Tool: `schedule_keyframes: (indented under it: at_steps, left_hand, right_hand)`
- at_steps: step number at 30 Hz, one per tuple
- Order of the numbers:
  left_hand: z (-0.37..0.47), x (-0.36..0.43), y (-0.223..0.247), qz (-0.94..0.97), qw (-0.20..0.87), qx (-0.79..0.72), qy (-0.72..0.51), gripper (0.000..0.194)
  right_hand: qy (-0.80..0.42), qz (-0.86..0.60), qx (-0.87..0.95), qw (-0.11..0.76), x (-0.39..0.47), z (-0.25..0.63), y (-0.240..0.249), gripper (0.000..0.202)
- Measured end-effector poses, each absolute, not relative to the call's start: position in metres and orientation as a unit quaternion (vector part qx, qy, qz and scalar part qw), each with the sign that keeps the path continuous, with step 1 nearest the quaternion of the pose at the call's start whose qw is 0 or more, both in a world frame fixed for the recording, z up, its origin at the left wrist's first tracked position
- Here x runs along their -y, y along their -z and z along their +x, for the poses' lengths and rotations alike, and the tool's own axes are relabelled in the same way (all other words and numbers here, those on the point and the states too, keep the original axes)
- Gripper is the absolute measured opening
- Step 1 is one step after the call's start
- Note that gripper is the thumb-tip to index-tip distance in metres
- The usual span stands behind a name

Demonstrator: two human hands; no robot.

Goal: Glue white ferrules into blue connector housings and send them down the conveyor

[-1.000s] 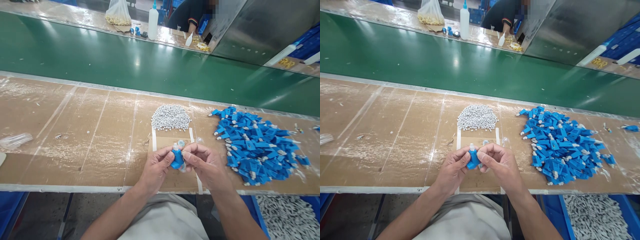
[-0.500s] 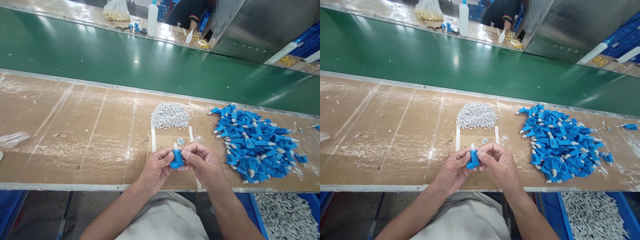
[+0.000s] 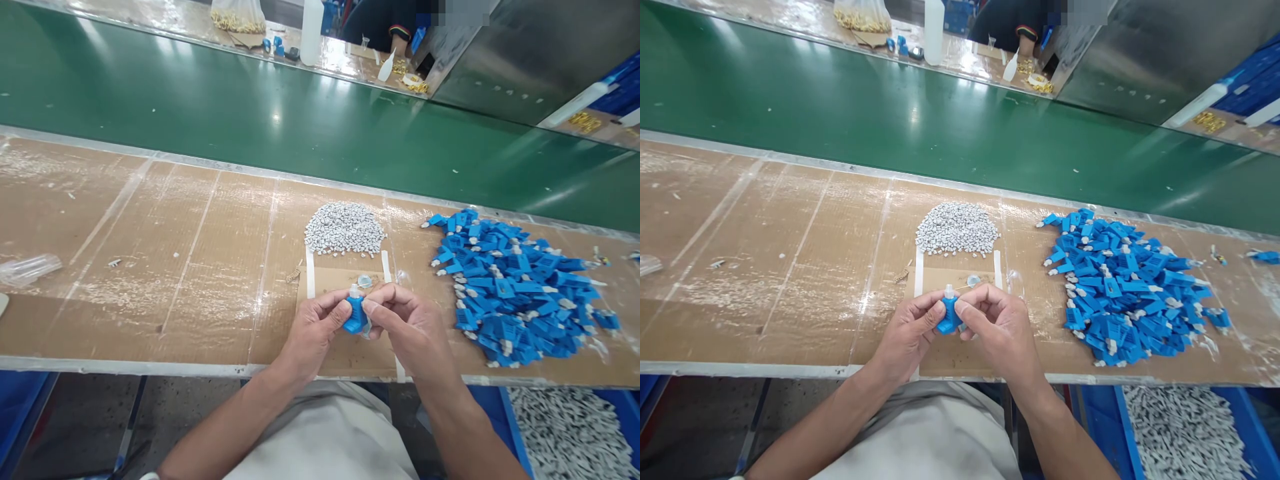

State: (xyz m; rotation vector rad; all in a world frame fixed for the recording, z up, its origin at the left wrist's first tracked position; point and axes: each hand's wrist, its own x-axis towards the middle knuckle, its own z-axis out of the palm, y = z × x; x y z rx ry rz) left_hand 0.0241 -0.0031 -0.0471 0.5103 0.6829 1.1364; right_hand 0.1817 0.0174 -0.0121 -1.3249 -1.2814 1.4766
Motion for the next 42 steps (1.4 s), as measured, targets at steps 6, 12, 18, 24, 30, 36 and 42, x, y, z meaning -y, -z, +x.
schedule_keyframes:
  at_steps: [6,12,18,24,30,36,42]
  left_hand:
    - [0.023,0.003,0.047,0.306,0.701,-0.358,-0.535,0.037]
    - [0.022,0.002,0.042,0.385,0.601,-0.420,-0.560,0.031]
    - [0.019,0.003,0.041,0.399,0.640,-0.378,-0.537,0.032]
    - [0.017,0.005,0.035,0.425,0.645,-0.358,-0.524,0.034]
    - [0.019,0.005,0.029,0.453,0.633,-0.340,-0.527,0.029]
    - [0.019,0.006,0.026,0.496,0.591,-0.344,-0.535,0.024]
    - [0.014,0.006,0.024,0.436,0.661,-0.337,-0.509,0.027]
  right_hand:
    - [-0.522,-0.546,0.527,0.389,-0.012,0.175,0.009,0.021]
    - [-0.485,-0.546,0.553,0.401,-0.007,0.172,0.007,0.018]
    - [-0.648,-0.465,0.451,0.400,-0.019,0.183,0.008,0.024]
    - [-0.741,-0.431,0.342,0.384,-0.021,0.188,0.010,0.023]
    - [-0.779,-0.412,0.286,0.377,-0.018,0.195,0.020,0.039]
    - [-0.782,-0.399,0.285,0.385,-0.014,0.196,0.025,0.036]
    - [-0.800,-0.382,0.294,0.357,-0.019,0.193,0.013,0.036]
